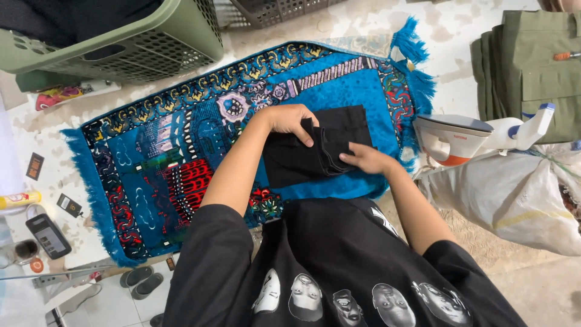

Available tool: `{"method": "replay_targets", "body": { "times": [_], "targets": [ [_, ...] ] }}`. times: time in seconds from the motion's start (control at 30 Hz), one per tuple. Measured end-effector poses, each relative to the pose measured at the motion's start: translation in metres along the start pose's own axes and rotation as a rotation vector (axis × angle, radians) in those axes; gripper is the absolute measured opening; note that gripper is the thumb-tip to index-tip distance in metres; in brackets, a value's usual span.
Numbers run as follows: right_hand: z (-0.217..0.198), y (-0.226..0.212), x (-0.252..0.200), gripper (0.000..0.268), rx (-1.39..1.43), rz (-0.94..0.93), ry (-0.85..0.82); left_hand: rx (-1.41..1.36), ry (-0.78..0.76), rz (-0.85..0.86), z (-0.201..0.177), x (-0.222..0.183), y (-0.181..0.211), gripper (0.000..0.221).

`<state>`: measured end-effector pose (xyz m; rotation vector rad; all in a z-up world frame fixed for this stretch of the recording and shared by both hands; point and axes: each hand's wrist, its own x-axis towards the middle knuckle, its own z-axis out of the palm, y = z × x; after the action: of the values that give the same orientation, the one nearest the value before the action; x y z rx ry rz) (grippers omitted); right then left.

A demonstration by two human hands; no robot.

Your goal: The person is ironing and folding a pair of black pants on a mat on the floor.

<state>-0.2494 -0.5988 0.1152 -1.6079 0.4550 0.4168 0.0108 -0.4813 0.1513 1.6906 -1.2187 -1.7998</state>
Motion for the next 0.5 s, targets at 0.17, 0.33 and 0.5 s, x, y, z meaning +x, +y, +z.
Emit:
{"method": "replay_targets", "body": {
  "times": [0.17, 0.33, 0.5],
  "targets": [
    [0.007, -0.021, 0.039, 0.048, 0.152, 0.04, 0.03, -0.025, 0.101, -0.005, 0.005, 0.023, -0.014, 0.035],
    [0.018, 0.031, 0.07, 0.04, 0.427, 0.039, 0.208, -0.06, 0.427, 0.049, 0.024, 0.059, -0.035, 0.038],
    [0.034, 0.078, 0.051, 0.083, 0.676, -0.342, 0.47, 0.184, 0.552, -0.14, 0.04, 0.075, -0.023, 0.03]
  ]
}}
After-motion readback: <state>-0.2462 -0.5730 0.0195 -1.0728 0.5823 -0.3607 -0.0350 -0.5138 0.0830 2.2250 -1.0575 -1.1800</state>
